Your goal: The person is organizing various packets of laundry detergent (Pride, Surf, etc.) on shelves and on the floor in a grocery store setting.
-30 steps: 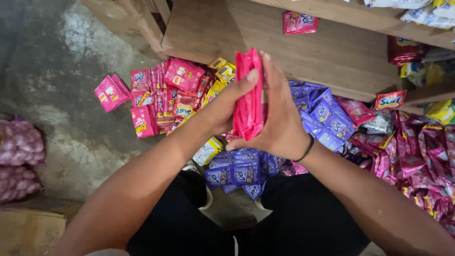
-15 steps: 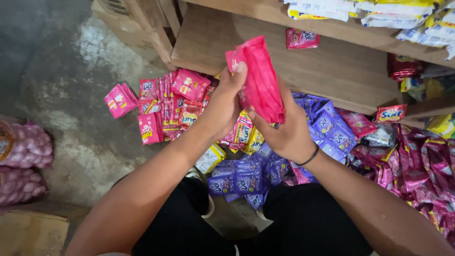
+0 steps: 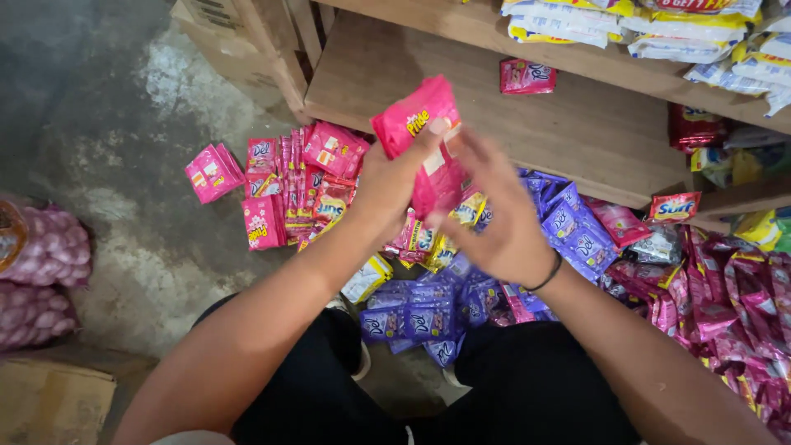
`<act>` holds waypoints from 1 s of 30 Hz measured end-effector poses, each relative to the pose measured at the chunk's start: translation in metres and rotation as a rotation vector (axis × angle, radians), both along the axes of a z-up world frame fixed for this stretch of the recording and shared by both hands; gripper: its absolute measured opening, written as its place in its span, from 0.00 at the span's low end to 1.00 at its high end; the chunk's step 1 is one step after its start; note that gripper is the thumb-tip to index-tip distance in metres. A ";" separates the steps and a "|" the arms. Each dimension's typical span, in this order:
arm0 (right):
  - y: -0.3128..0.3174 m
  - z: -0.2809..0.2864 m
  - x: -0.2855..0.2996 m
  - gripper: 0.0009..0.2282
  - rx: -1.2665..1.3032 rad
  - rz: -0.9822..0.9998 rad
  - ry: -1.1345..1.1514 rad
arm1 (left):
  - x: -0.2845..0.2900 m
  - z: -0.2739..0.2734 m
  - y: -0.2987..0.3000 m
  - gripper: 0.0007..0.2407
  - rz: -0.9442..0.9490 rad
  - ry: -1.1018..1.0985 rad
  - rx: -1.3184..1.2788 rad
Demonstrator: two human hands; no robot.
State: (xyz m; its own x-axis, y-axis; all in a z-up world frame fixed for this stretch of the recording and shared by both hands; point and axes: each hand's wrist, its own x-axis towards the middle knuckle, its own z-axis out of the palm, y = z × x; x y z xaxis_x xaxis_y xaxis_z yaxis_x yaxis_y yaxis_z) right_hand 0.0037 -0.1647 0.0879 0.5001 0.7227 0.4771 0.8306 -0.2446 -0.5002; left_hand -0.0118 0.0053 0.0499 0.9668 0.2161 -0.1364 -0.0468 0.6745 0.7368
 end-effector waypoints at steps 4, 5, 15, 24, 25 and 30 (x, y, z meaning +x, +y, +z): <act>-0.006 -0.026 0.016 0.34 0.228 -0.153 0.413 | -0.002 0.015 0.007 0.20 -0.044 -0.017 -0.124; -0.008 -0.028 0.019 0.34 0.231 -0.153 0.412 | -0.001 0.013 0.007 0.20 -0.045 -0.019 -0.122; -0.008 -0.039 0.028 0.15 0.375 -0.105 0.891 | 0.004 0.007 0.016 0.26 -0.116 -0.069 0.013; -0.012 -0.041 0.035 0.12 0.809 0.039 1.300 | -0.018 0.004 -0.025 0.28 -0.003 -0.276 0.479; -0.011 -0.038 0.033 0.12 0.822 0.096 1.354 | -0.023 0.013 -0.030 0.27 0.057 -0.275 0.572; -0.013 -0.044 0.031 0.15 0.720 0.096 1.438 | -0.028 0.024 -0.028 0.22 0.212 -0.249 0.846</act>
State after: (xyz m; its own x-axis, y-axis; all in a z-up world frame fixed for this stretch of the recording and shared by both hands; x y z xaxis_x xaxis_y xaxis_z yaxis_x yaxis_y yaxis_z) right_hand 0.0352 -0.1778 0.0444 0.7795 0.6203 -0.0867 -0.4073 0.3969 -0.8225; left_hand -0.0395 -0.0224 0.0737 0.8758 0.3258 0.3562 -0.3322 -0.1285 0.9344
